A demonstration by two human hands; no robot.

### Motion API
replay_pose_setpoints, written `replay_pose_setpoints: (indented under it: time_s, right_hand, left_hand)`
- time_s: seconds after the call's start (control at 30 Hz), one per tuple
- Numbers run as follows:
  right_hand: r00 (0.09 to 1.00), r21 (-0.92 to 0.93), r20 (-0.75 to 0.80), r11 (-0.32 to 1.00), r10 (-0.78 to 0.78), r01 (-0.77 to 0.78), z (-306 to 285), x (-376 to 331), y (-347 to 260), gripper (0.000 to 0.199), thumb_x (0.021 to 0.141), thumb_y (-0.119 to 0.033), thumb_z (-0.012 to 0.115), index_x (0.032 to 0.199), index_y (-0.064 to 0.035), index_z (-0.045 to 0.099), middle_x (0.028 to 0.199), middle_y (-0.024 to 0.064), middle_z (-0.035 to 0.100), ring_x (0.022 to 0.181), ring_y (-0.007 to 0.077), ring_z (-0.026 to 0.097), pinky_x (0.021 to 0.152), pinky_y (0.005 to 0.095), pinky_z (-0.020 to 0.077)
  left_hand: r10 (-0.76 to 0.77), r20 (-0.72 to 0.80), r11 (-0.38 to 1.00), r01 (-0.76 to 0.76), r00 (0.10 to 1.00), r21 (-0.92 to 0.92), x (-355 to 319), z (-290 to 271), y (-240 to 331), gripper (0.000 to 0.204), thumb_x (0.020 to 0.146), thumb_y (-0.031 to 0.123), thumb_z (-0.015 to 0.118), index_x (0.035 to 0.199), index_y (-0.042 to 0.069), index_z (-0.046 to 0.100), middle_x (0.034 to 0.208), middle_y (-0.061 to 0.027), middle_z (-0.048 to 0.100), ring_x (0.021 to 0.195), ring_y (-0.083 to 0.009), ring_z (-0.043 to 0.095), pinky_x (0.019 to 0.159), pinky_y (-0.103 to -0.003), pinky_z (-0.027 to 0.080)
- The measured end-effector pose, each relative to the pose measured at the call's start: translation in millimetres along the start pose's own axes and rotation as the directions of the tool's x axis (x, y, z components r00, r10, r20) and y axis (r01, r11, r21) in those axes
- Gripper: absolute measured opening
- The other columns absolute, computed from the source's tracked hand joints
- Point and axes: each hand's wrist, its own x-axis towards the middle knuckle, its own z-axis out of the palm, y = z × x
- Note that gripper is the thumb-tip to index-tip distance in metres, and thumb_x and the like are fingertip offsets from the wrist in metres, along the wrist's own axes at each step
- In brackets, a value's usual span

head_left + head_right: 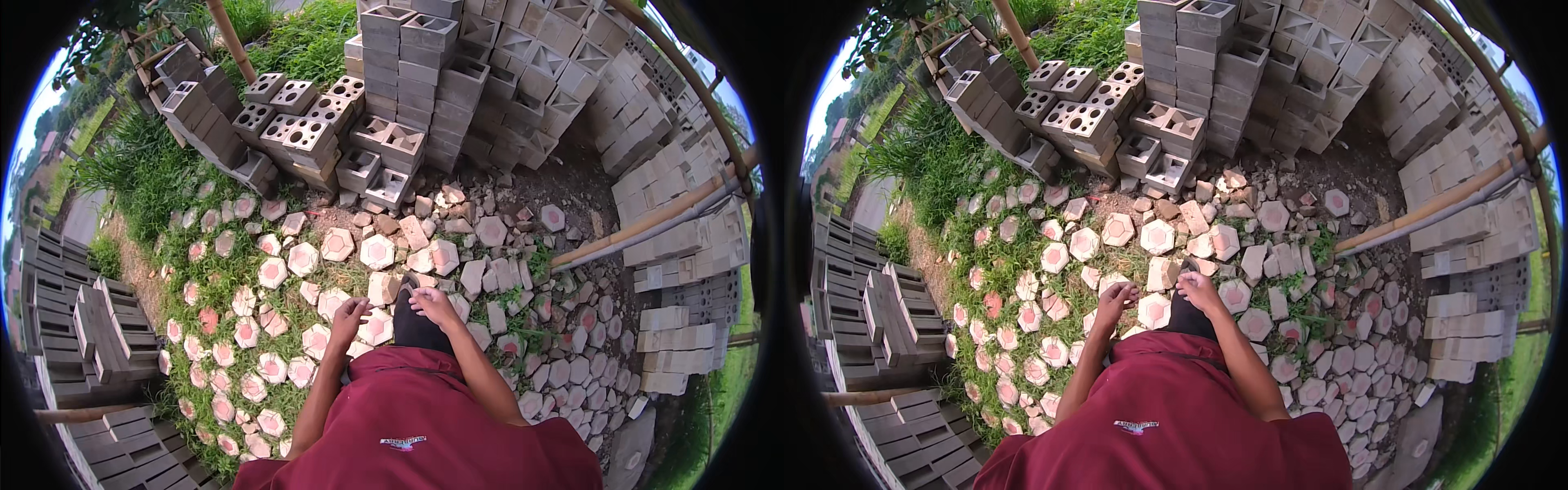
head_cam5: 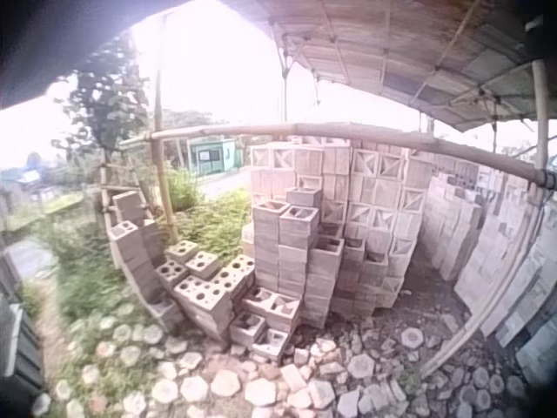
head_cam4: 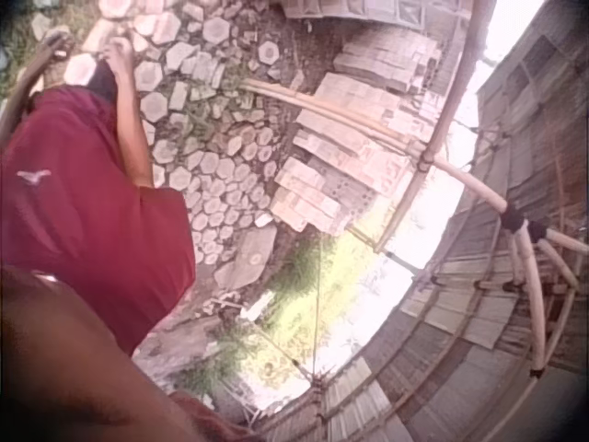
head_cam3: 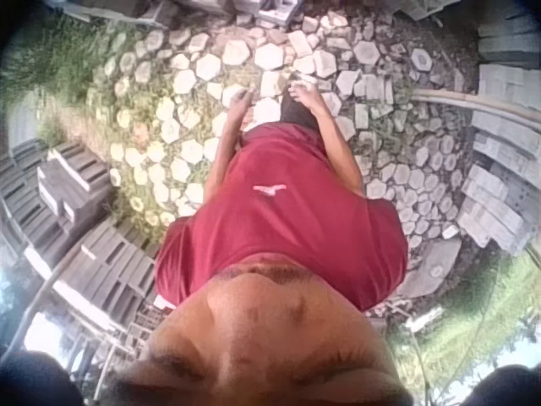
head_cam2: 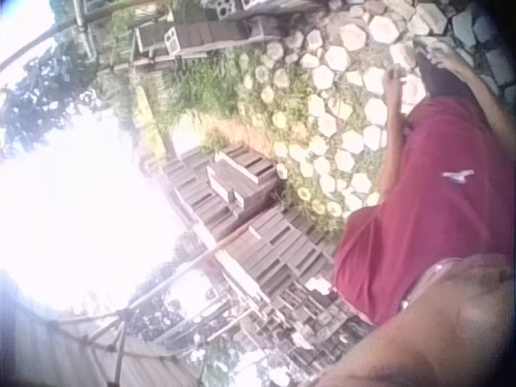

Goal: The person picks up concrete cinder blocks from a larger pile and stacks them into a small rectangular arrangement on the ground.

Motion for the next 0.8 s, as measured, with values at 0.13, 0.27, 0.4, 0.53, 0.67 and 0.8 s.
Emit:
replay_pose_setpoints:
  time_s: [0.13,0.27,0.4,0.53,0.67,0.8]
  right_hand:
    - [0.988,-0.094,0.095,0.987,-0.123,0.132,-36,116,-71,0.029,0.090,-0.025,0.059,0.104,0.0006,0.059,0.089,0.0076,0.066,0.075,0.0130,0.062,0.067,0.0253,0.0490]
    - [0.966,-0.097,0.166,0.972,-0.197,0.215,-46,185,-153,0.027,0.090,-0.019,0.057,0.107,0.0019,0.056,0.088,0.0075,0.064,0.078,0.0145,0.063,0.070,0.0262,0.0500]
    - [0.961,-0.301,0.076,0.913,-0.266,0.276,-84,250,-175,0.027,0.088,-0.021,0.060,0.102,0.0020,0.059,0.082,0.0084,0.065,0.073,0.0123,0.060,0.067,0.0264,0.0481]
    - [0.965,-0.261,0.071,0.929,-0.252,0.262,-102,285,-175,0.028,0.088,-0.020,0.060,0.104,0.0029,0.058,0.086,0.0089,0.065,0.075,0.0133,0.062,0.068,0.0269,0.0491]
    - [0.997,-0.244,-0.043,0.969,-0.061,0.048,-127,313,-146,0.032,0.087,-0.023,0.062,0.104,0.0035,0.057,0.087,0.0109,0.065,0.077,0.0158,0.064,0.070,0.0287,0.0503]
    - [0.994,-0.513,-0.095,0.854,0.045,-0.088,-118,352,-134,0.033,0.085,-0.026,0.063,0.103,0.0021,0.059,0.089,0.0160,0.067,0.081,0.0232,0.067,0.073,0.0327,0.0512]
  left_hand:
    - [0.071,-0.200,0.992,-0.090,0.977,-0.084,89,2,56,0.025,0.093,0.023,0.053,0.108,0.004,0.060,0.094,-0.0047,0.065,0.082,-0.0103,0.061,0.071,-0.026,0.049]
    - [0.058,-0.333,0.980,-0.117,0.941,-0.161,160,7,114,0.024,0.093,0.023,0.053,0.106,0.004,0.060,0.093,-0.0039,0.065,0.078,-0.0085,0.060,0.068,-0.023,0.049]
    - [0.100,-0.249,0.976,-0.143,0.963,-0.162,224,44,149,0.025,0.094,0.024,0.052,0.107,0.004,0.060,0.093,-0.0036,0.065,0.081,-0.0093,0.060,0.070,-0.025,0.048]
    - [0.039,-0.228,0.967,-0.094,0.973,-0.237,284,74,163,0.025,0.094,0.021,0.052,0.109,0.002,0.058,0.093,-0.0051,0.065,0.079,-0.0095,0.061,0.068,-0.022,0.048]
    - [-0.053,-0.115,0.949,0.014,0.992,-0.316,361,106,142,0.024,0.094,0.022,0.051,0.107,0.003,0.058,0.095,-0.0056,0.064,0.083,-0.0105,0.060,0.071,-0.025,0.049]
    - [-0.194,-0.046,0.947,0.174,0.980,-0.269,420,101,93,0.024,0.095,0.023,0.051,0.106,0.003,0.058,0.095,-0.0050,0.064,0.083,-0.0113,0.060,0.074,-0.026,0.048]
